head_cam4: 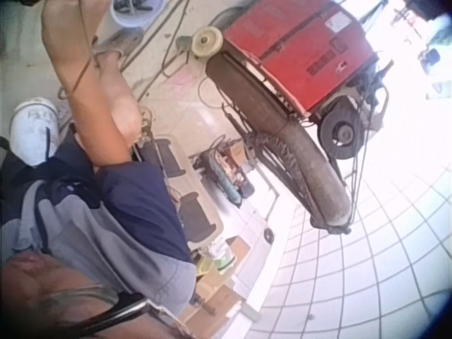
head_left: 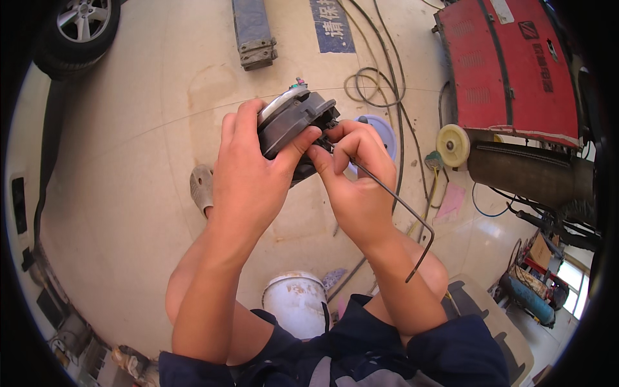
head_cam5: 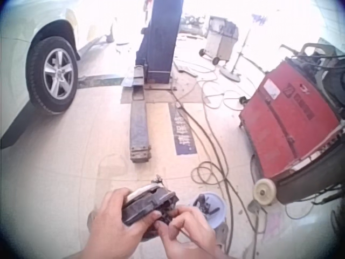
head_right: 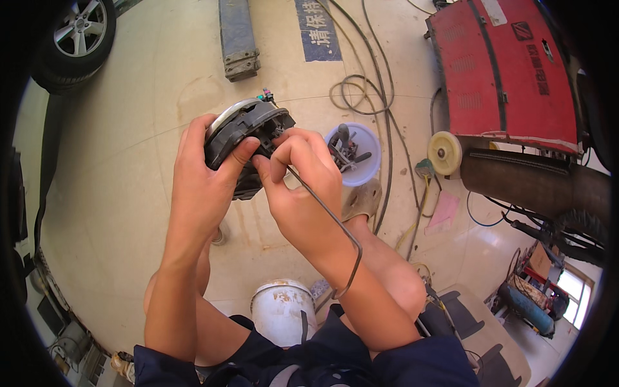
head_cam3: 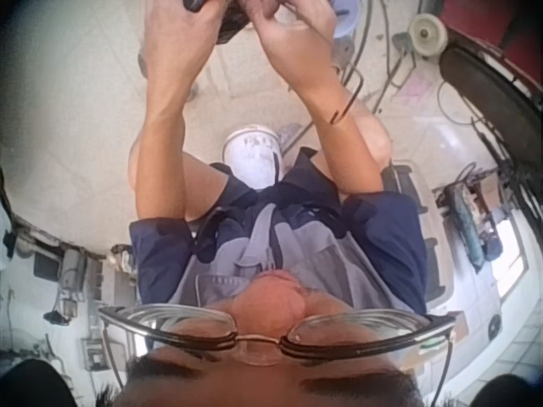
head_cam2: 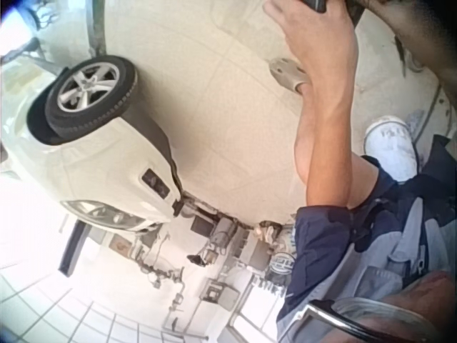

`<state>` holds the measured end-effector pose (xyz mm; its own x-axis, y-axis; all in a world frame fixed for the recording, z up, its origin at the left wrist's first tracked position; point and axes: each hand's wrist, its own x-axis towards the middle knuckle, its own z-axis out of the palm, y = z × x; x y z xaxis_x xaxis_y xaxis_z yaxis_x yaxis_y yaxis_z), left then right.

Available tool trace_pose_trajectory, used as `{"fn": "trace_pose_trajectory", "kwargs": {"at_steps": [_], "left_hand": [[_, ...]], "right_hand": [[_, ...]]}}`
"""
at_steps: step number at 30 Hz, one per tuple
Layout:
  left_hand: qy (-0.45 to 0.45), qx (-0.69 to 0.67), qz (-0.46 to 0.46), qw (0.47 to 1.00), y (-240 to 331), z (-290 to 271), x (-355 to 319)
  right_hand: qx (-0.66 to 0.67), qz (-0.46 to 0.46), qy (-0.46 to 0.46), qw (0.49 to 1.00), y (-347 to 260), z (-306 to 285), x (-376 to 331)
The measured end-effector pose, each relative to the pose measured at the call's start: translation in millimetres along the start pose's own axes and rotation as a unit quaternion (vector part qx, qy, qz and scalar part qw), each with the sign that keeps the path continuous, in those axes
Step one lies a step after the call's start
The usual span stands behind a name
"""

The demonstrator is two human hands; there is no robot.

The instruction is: The person disassembles a car component by detaching wires and removing screws with a screwdriver. They place the screws and smaller detached parts into a purple bowl while sitting on a bucket.

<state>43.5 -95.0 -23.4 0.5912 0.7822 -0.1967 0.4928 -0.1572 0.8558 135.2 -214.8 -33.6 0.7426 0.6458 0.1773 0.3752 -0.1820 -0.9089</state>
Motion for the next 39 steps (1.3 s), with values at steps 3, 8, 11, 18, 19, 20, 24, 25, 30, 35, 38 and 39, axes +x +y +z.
{"fn": "trace_pose_trajectory", "kwargs": {"at_steps": [3, 8, 11, 18, 19, 20, 24, 25, 30, 35, 38, 39], "left_hand": [[0.004, 0.037, 0.016, 0.999, 0.2, 1.7, 0.0], [-0.002, 0.101, 0.010, 0.995, -3.3, 1.2, -1.2], [-0.003, 0.128, 0.011, 0.992, -6.1, 0.8, -0.8], [-0.025, 0.122, -0.016, 0.992, -9.9, -2.7, 4.7], [-0.021, 0.126, -0.013, 0.992, -9.8, -1.7, 4.3], [-0.027, 0.132, -0.021, 0.991, -9.7, -1.0, 4.7], [-0.033, 0.127, -0.026, 0.991, -9.1, -2.7, 7.4], [-0.040, 0.129, -0.030, 0.990, -8.9, -4.3, 8.3], [-0.037, 0.149, -0.071, 0.986, -7.2, -8.7, 6.2], [-0.058, 0.118, -0.010, 0.991, -14.0, -10.5, 10.1], [-0.070, 0.022, 0.016, 0.997, -20.8, -13.4, 15.9], [-0.077, -0.011, 0.009, 0.997, -22.3, -15.5, 18.3]], "right_hand": [[0.008, 0.010, -0.001, 1.000, 6.0, 3.6, 2.4], [-0.009, 0.095, -0.045, 0.994, 6.0, 2.8, 1.0], [0.004, 0.086, -0.043, 0.995, 8.9, 6.7, -0.6], [0.084, 0.050, 0.001, 0.995, 18.7, 17.9, -4.7], [0.087, 0.057, -0.001, 0.995, 19.3, 18.0, -4.3], [0.095, 0.064, 0.006, 0.993, 20.1, 18.6, -3.2], [0.084, 0.050, 0.009, 0.995, 17.0, 19.3, -5.7], [0.068, 0.036, 0.004, 0.997, 15.7, 19.5, -7.5], [0.064, 0.069, 0.018, 0.995, 11.6, 17.0, -9.9], [0.040, 0.112, -0.060, 0.991, 4.7, 3.3, -0.6], [0.153, 0.152, -0.117, 0.970, -0.4, -14.4, 6.0], [0.209, 0.178, -0.129, 0.953, -0.9, -22.1, 9.5]]}}
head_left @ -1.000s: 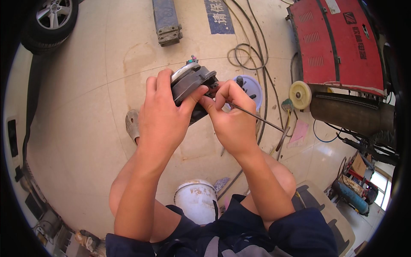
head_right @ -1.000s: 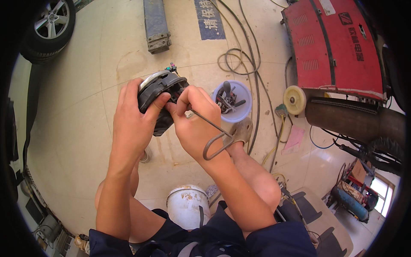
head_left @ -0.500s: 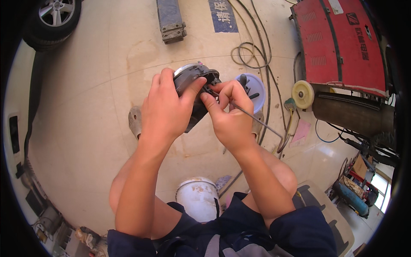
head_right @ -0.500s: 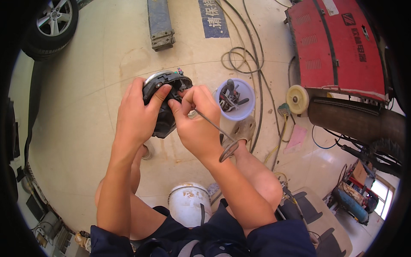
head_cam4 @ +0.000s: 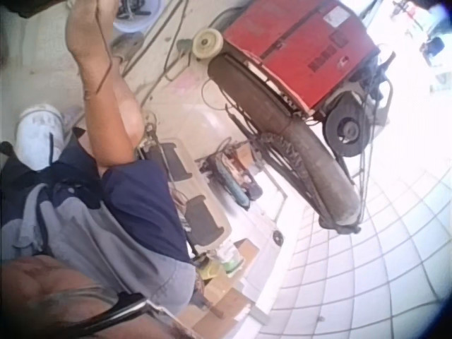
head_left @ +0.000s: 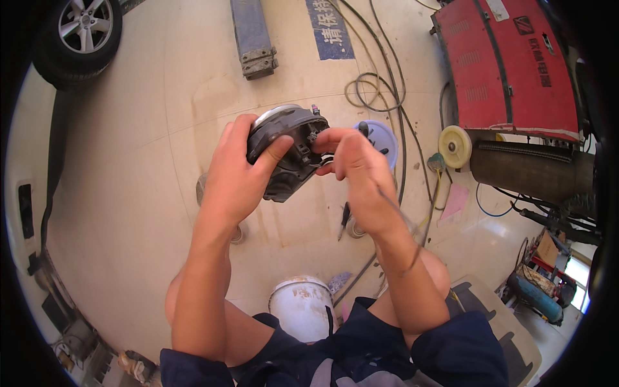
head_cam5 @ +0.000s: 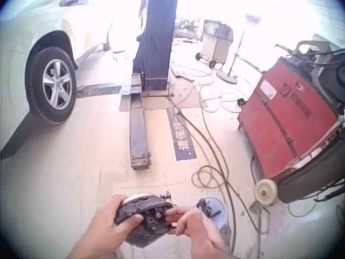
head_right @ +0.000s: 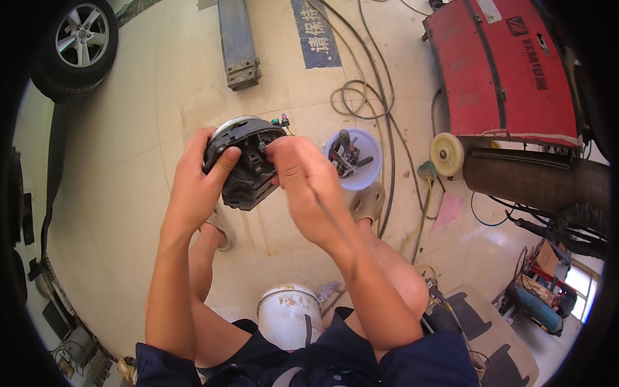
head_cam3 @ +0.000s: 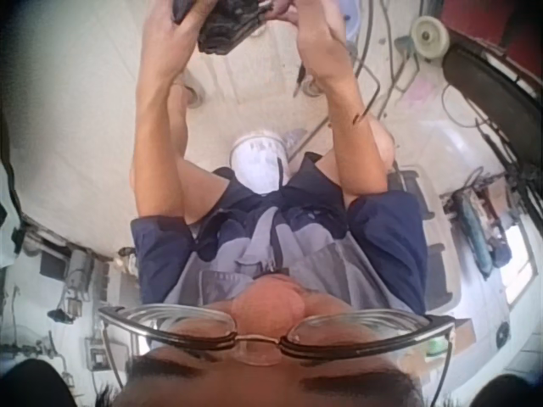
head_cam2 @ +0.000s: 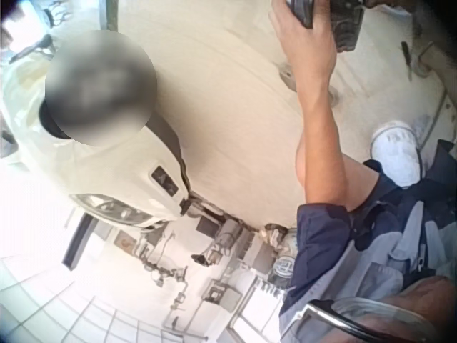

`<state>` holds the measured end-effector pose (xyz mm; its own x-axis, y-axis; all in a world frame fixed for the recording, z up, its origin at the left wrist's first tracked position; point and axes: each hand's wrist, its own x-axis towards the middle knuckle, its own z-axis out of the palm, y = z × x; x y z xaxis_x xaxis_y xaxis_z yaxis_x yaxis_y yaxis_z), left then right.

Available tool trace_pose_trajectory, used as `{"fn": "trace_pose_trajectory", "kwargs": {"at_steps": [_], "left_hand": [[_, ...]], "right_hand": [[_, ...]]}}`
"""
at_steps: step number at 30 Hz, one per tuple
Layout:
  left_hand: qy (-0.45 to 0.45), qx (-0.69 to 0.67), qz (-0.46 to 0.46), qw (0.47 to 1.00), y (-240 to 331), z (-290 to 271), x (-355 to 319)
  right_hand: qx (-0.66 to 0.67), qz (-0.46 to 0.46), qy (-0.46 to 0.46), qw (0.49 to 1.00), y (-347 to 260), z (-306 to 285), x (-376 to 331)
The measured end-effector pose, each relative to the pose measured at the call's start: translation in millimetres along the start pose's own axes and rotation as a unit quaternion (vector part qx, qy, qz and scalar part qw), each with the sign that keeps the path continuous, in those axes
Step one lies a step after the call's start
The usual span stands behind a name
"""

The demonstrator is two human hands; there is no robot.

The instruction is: The person disassembles a car component by detaching wires and removing screws with a screwdriver. They place the screws and smaller detached parts into a purple bowl while sitting on a bucket.

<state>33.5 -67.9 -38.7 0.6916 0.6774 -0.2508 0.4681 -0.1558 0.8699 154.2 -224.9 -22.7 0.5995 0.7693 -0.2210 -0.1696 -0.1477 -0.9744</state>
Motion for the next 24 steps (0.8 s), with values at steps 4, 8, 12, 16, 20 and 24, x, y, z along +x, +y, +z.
{"fn": "trace_pose_trajectory", "kwargs": {"at_steps": [4, 8, 12, 16, 20, 24], "left_hand": [[-0.066, -0.114, -0.018, 0.991, 1.0, -16.5, 0.7], [-0.168, -0.162, -0.017, 0.972, 8.1, -29.7, -3.3], [-0.243, -0.176, -0.012, 0.954, 11.0, -21.8, -6.8], [-0.294, -0.181, -0.039, 0.938, 6.1, -6.4, -8.1], [-0.316, -0.163, -0.073, 0.932, -0.9, 8.9, -7.2], [-0.327, -0.141, -0.091, 0.930, 2.3, 22.5, -12.5]], "right_hand": [[0.034, -0.091, 0.119, 0.988, -15.2, -37.5, 4.3], [0.021, -0.014, 0.091, 0.996, -16.7, -68.1, 11.8], [0.099, 0.153, -0.034, 0.983, 1.3, -65.7, -3.0], [-0.062, 0.065, -0.099, 0.991, 20.3, -56.5, -16.8], [-0.030, 0.044, -0.164, 0.985, 19.7, -56.4, -38.3], [0.050, 0.185, -0.143, 0.971, 19.0, -63.4, -47.3]]}}
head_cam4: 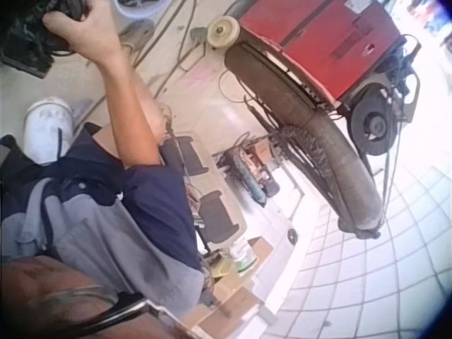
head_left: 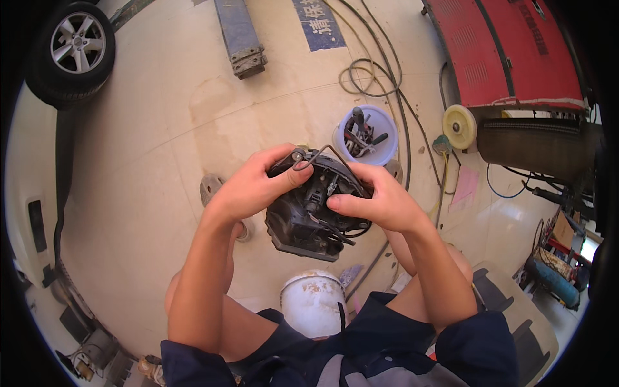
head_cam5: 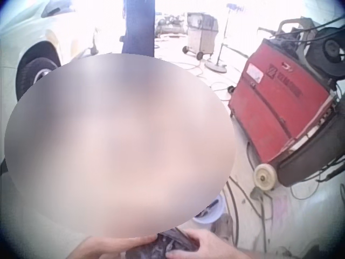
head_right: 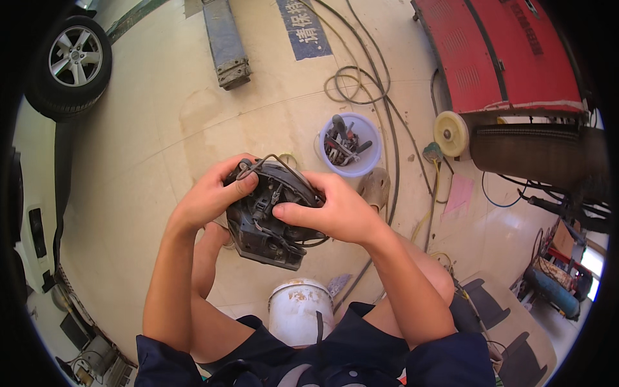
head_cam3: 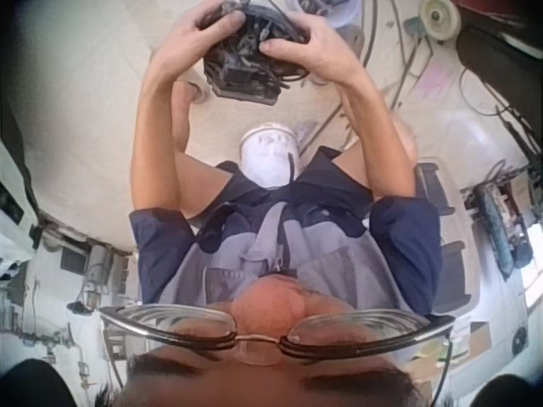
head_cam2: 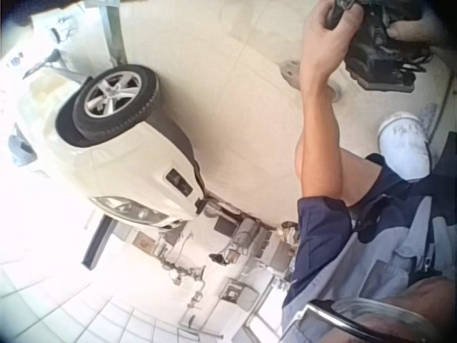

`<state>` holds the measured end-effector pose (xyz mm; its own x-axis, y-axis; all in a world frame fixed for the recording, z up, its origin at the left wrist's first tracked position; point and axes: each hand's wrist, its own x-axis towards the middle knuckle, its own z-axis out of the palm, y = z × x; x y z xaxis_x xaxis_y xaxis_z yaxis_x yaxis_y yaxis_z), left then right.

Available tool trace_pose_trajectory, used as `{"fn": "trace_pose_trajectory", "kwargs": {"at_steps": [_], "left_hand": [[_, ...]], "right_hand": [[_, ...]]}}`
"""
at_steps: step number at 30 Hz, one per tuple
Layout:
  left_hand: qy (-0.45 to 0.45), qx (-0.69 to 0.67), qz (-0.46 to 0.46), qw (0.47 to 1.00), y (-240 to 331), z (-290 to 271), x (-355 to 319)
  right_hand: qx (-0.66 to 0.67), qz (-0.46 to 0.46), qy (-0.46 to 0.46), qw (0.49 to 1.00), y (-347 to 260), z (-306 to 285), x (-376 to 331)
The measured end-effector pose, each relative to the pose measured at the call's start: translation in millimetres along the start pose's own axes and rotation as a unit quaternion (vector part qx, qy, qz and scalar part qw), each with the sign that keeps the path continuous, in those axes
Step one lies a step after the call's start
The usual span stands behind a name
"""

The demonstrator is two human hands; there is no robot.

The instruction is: The person disassembles a car component by detaching wires and removing screws with a screwdriver. They place the screws and smaller detached parts into a purple bowl while sitting on a bucket.

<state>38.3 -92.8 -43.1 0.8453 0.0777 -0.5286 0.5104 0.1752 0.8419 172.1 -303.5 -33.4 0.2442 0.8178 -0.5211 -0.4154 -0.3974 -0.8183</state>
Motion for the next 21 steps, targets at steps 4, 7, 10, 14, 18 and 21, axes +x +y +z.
{"fn": "trace_pose_trajectory", "kwargs": {"at_steps": [4, 7, 10, 14, 18, 21], "left_hand": [[0.247, 0.230, 0.036, 0.941, 8.4, 29.4, -7.4], [0.276, 0.343, 0.077, 0.895, 15.7, 48.0, -25.2], [0.188, 0.371, 0.037, 0.909, 14.9, 63.6, -30.5], [0.139, 0.357, 0.031, 0.923, 9.4, 62.1, -25.1], [0.131, 0.255, 0.058, 0.956, 6.9, 59.4, -23.2], [0.157, 0.213, 0.024, 0.964, 9.7, 60.7, -25.0]], "right_hand": [[0.056, -0.008, 0.072, 0.996, 15.5, 6.6, -3.0], [0.016, -0.054, 0.145, 0.988, 26.2, 12.4, -2.6], [-0.076, -0.111, 0.202, 0.970, 28.5, 13.5, -2.2], [-0.112, -0.090, 0.204, 0.968, 22.4, 5.3, -4.4], [-0.152, -0.070, 0.195, 0.967, 18.5, 1.1, -8.0], [-0.186, -0.074, 0.221, 0.954, 20.1, 5.4, -6.6]]}}
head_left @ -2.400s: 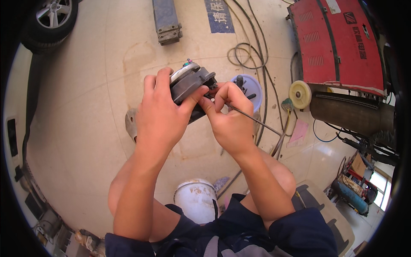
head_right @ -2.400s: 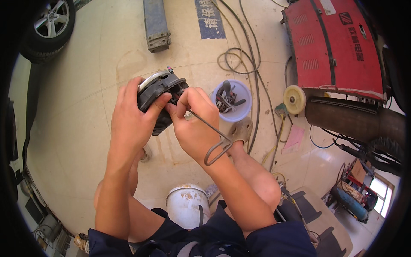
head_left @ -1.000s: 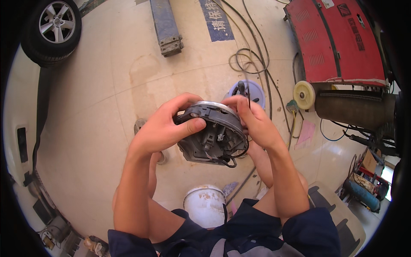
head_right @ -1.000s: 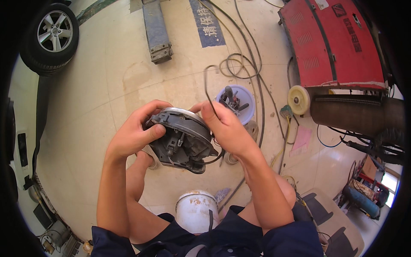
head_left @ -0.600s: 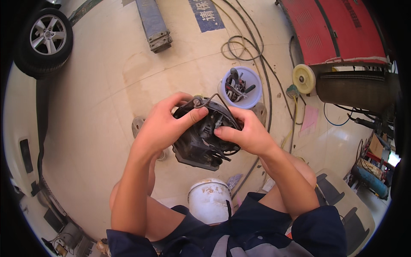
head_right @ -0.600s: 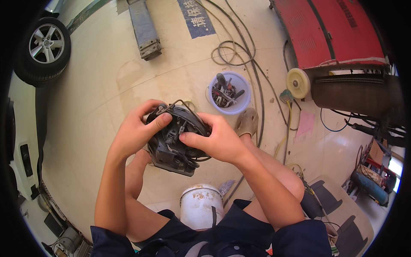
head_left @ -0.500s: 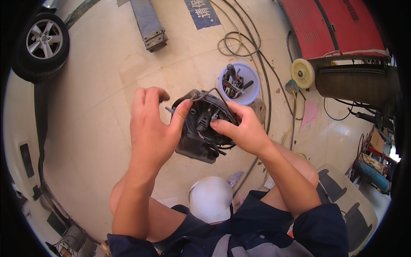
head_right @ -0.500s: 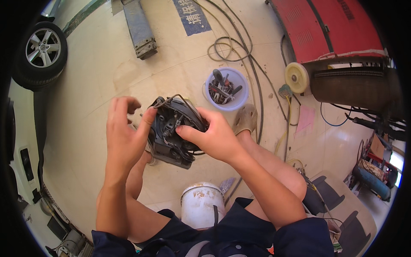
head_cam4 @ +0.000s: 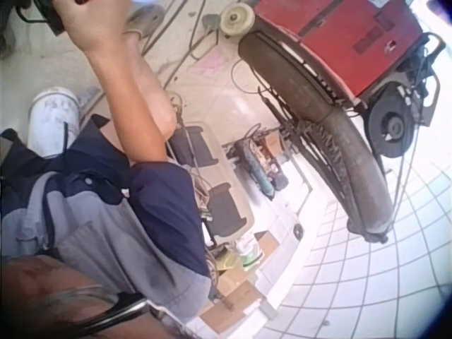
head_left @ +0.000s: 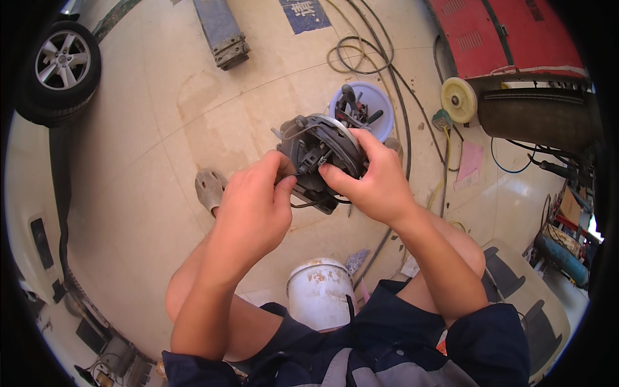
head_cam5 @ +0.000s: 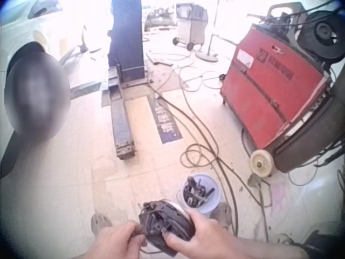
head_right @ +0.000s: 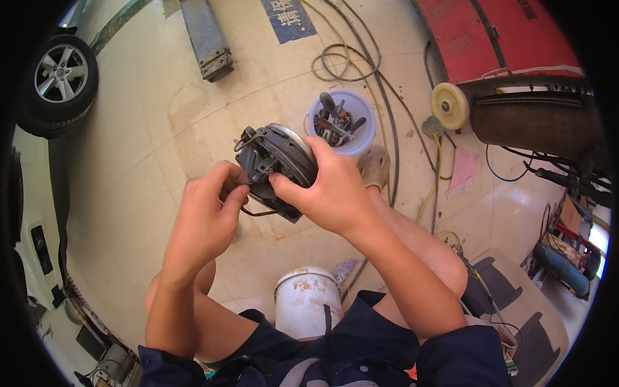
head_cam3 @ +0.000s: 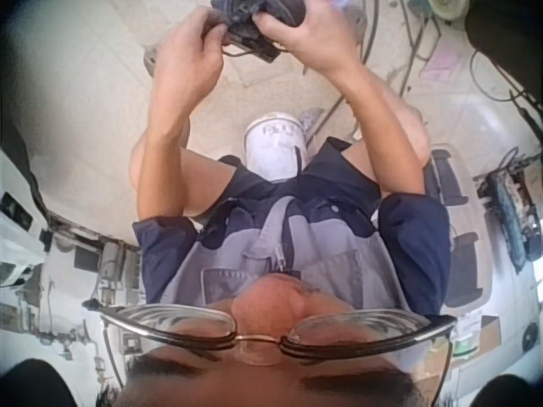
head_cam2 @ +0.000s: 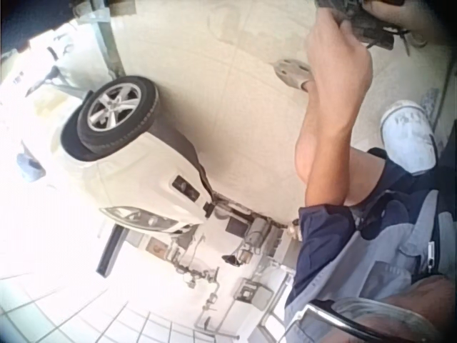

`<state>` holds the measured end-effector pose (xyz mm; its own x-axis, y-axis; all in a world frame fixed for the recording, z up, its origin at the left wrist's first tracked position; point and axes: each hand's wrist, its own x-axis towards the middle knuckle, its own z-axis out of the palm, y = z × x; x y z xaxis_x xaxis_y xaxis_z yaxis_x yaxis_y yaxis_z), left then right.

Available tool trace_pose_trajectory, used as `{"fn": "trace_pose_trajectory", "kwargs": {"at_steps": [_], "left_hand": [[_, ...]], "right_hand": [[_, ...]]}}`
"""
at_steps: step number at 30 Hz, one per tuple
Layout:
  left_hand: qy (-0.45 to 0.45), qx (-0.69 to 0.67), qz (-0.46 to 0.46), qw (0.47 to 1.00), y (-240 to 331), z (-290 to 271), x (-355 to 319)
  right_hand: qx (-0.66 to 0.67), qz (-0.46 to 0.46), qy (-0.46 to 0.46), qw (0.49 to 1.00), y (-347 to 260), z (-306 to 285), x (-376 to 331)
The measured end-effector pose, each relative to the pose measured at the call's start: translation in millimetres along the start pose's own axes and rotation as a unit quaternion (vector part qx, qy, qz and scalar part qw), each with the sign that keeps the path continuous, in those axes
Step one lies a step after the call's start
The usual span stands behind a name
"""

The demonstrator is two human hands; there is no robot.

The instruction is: The person disassembles a car component by detaching wires and removing screws with a screwdriver. They place the screws and smaller detached parts into a purple bowl while sitting on a bucket.

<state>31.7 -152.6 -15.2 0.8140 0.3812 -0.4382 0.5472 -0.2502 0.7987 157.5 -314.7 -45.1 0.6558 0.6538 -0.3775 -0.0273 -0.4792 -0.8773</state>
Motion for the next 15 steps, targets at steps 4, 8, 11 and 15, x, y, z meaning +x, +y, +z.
{"fn": "trace_pose_trajectory", "kwargs": {"at_steps": [4, 8, 11, 15], "left_hand": [[0.029, 0.063, 0.024, 0.997, 7.2, 7.6, -2.1], [0.031, 0.171, 0.082, 0.981, 8.5, 9.4, -2.7], [0.038, 0.149, 0.120, 0.981, 8.1, 11.4, -4.7], [0.063, 0.069, 0.149, 0.985, 8.7, 13.7, -6.0]], "right_hand": [[-0.025, -0.035, 0.048, 0.998, -1.6, 8.6, 0.2], [-0.074, -0.088, 0.071, 0.991, -2.6, 10.2, 0.0], [-0.059, -0.076, 0.074, 0.993, 0.4, 7.9, 1.0], [-0.070, -0.123, 0.085, 0.986, 6.4, 6.3, 4.1]]}}
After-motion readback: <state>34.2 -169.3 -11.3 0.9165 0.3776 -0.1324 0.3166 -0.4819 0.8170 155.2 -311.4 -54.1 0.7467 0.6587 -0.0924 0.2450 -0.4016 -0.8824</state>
